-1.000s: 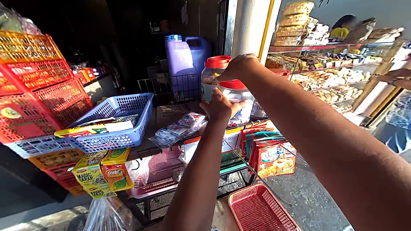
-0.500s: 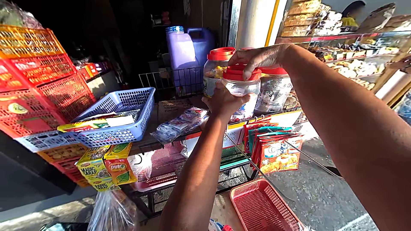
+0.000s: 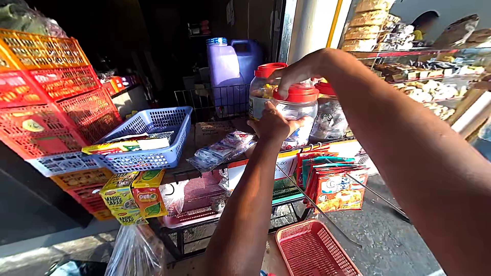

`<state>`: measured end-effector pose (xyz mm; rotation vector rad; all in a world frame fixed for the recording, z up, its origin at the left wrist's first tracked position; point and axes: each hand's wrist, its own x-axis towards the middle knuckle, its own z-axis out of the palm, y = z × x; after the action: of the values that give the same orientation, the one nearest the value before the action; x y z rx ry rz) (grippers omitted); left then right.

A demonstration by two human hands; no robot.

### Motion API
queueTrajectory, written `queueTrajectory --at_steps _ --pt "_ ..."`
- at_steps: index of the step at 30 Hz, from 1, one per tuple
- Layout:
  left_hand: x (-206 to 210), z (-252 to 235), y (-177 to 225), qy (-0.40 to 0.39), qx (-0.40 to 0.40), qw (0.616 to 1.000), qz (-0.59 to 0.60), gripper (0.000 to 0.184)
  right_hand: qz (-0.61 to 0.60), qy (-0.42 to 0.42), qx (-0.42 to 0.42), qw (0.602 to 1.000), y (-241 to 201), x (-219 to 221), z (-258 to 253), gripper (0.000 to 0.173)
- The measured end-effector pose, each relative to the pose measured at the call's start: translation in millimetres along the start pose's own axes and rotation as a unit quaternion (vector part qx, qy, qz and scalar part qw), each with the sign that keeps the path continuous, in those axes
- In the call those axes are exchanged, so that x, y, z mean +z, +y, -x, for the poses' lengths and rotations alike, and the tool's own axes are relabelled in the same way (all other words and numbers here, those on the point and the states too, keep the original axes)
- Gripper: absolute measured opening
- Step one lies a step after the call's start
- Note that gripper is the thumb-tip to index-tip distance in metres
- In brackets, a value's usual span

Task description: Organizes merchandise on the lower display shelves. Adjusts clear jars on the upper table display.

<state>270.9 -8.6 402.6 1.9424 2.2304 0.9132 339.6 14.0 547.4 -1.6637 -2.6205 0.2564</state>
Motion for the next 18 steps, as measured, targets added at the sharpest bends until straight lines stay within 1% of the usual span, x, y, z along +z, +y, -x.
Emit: queueTrajectory --at_steps 1,2,4,5,7,9,12,13,15,18 --pt "1.1 -0.1 -0.3 0.004 0.0 1.0 -0.002 0.125 -0.028 0.006 -0.013 0.999 1.3 -1.0 0.3 0.07" --pt "1.4 0.3 -0.2 0.005 0.001 1.0 0.001 0.126 -0.023 0.034 0.009 0.999 2.2 -1.8 -0.8 0.076" --pt "2.3 1.8 0.2 0.01 0.004 1.0 0.014 0.128 0.045 0.111 0.079 0.99 6.9 5.6 -7.3 0.091" --pt "2.5 1.9 0.6 0.01 0.006 1.0 0.016 0.128 0.071 0.129 0.104 0.984 9.2 10.2 -11.9 0.094" --pt "1.2 2.5 1.2 0.008 0.005 1.0 0.015 0.128 0.066 0.075 0.123 0.987 1.7 4.2 -5.8 0.084" --pt "1.4 2.4 0.6 0.005 0.004 1.0 0.01 0.127 0.011 0.104 0.093 0.99 17.6 4.2 -13.8 0.074" --pt "2.3 1.8 -1.1 0.003 0.011 1.0 0.028 0.124 -0.121 0.116 0.027 0.986 44.0 7.4 -14.7 0.072" --pt "3.4 0.9 -1.6 0.008 0.014 0.999 0.037 0.124 -0.147 0.116 -0.002 0.982 53.6 8.7 -18.3 0.076" --pt "5.8 1.3 -3.1 0.018 0.02 0.998 0.049 0.124 -0.179 0.103 -0.044 0.978 58.9 12.0 -13.3 0.082" --pt "7.4 -0.2 -3.2 0.021 0.019 0.998 0.051 0.126 -0.18 0.092 -0.085 0.976 58.5 13.6 -0.8 0.082"
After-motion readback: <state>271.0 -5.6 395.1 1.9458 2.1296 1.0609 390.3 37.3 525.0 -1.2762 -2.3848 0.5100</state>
